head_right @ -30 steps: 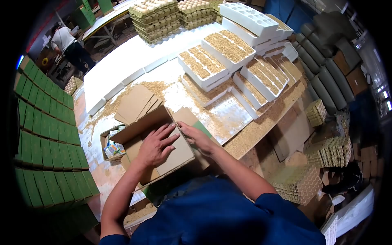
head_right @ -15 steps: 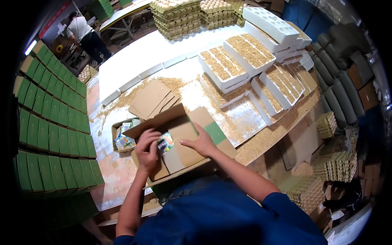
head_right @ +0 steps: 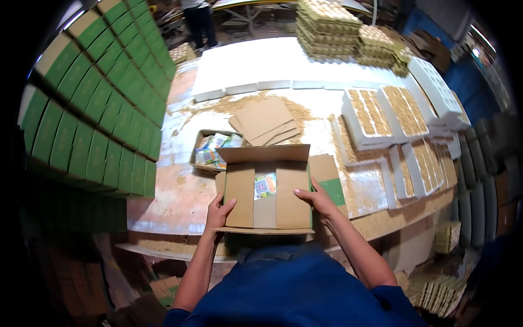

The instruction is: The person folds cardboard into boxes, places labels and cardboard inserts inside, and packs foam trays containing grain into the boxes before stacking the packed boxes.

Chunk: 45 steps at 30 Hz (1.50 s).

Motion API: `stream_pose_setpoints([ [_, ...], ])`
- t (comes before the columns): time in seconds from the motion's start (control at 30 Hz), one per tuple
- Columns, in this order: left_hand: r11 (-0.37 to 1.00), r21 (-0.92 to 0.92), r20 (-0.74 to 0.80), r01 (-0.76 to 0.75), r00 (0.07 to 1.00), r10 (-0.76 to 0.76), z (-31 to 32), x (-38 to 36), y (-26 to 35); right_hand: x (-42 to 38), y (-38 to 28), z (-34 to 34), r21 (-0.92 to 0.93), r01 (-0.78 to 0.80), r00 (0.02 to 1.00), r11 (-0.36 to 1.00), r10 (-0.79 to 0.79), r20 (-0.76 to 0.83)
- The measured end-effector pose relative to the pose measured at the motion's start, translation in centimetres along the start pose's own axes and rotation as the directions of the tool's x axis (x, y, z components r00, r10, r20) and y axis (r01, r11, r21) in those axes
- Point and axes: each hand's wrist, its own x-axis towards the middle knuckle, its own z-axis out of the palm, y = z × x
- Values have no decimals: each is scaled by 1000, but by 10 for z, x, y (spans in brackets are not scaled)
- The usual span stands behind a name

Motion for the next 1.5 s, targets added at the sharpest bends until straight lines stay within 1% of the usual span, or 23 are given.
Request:
stream_pose_setpoints([
  [0.17, 961, -257, -37, 101, 993, -115, -50, -30, 28, 2, -15, 54, -151, -206, 978, 967, 202, -44],
  [0.33, 956, -291, -198, -15, 979, -45, -148, -52, 40, 29, -28, 163, -334, 24, 978, 942, 47, 202],
  [0.53, 909, -417, -317, 6, 936, -151, -275, -57, 45, 120, 51, 261, -190, 9, 971, 982, 37, 236],
  [0.6, 893, -451, -362, -19, 918, -163, -307, -62, 24, 127, 75, 282, -181, -16, 987, 983, 44, 155],
  [0.67, 751, -646, -439, -138, 872, -217, -335, -75, -9, 113, 80, 300, -160, -24, 985, 987, 50, 164],
  [0.77, 730, -637, -551, -246, 808, -209, -317, -86, -15, 138, 122, 309, -142, 50, 988, 989, -28, 149],
  [0.83, 792, -578, -573, -200, 789, -219, -315, -82, -43, 149, 137, 309, -318, 75, 995, 945, -93, -43],
  [0.9, 827, -551, -526, -111, 816, -240, -306, -76, -61, 172, 152, 296, -627, -19, 991, 779, -70, -118],
  [0.97, 849, -509, -564, -140, 800, -206, -290, -72, -56, 171, 140, 285, -734, -51, 994, 677, 107, 30],
  [1.03, 868, -466, -602, -170, 781, -169, -286, -76, -58, 145, 125, 275, -713, 65, 997, 698, -16, 75],
  [1.1, 898, -357, -745, -257, 659, -108, -288, -83, -64, 116, 105, 254, -553, 256, 964, 793, -168, 206],
  [1.13, 910, -247, -874, -332, 482, -62, -273, -85, -54, 102, 91, 234, -403, 310, 937, 861, -203, 285],
  [1.17, 911, -241, -877, -334, 478, -57, -260, -93, -50, 76, 59, 215, -422, 317, 930, 849, -191, 313],
  [1.2, 955, -52, -935, -293, 350, 56, -247, -106, -51, 70, 54, 183, -453, 428, 903, 782, -378, 202],
  [1.23, 965, 135, -957, -224, 222, 185, -233, -118, -53, 46, 24, 160, -530, 327, 936, 782, -346, 68],
  [1.27, 953, 250, -901, -171, 318, 294, -213, -128, -56, 54, 28, 108, -728, 484, 764, 485, -640, 82],
  [1.3, 921, 368, -826, -127, 411, 386, -190, -135, -55, 34, 15, 72, -856, 242, 791, 457, -604, -98],
  [1.33, 836, 516, -662, -186, 534, 527, -155, -140, -41, 64, 41, -18, -899, 292, 637, 325, -768, -70],
  [1.37, 856, 460, -574, -236, 656, 490, -131, -132, -58, 50, 43, -59, -959, 161, 588, 234, -803, -97],
  [1.4, 979, 192, -567, -70, 806, 169, -93, -130, -39, 46, 54, -109, -981, 29, 564, 193, -813, -143],
  [1.43, 893, 448, -383, -34, 896, 226, -80, -120, -64, 30, 48, -129, -974, 111, 668, 198, -740, -74],
  [1.47, 868, 493, -319, -68, 914, 252, -59, -108, -86, 23, 58, -141, -907, -33, 727, 420, -613, -310],
  [1.5, 840, 532, -253, -104, 928, 275, -41, -99, -98, 21, 70, -145, -906, -8, 729, 422, -618, -294],
])
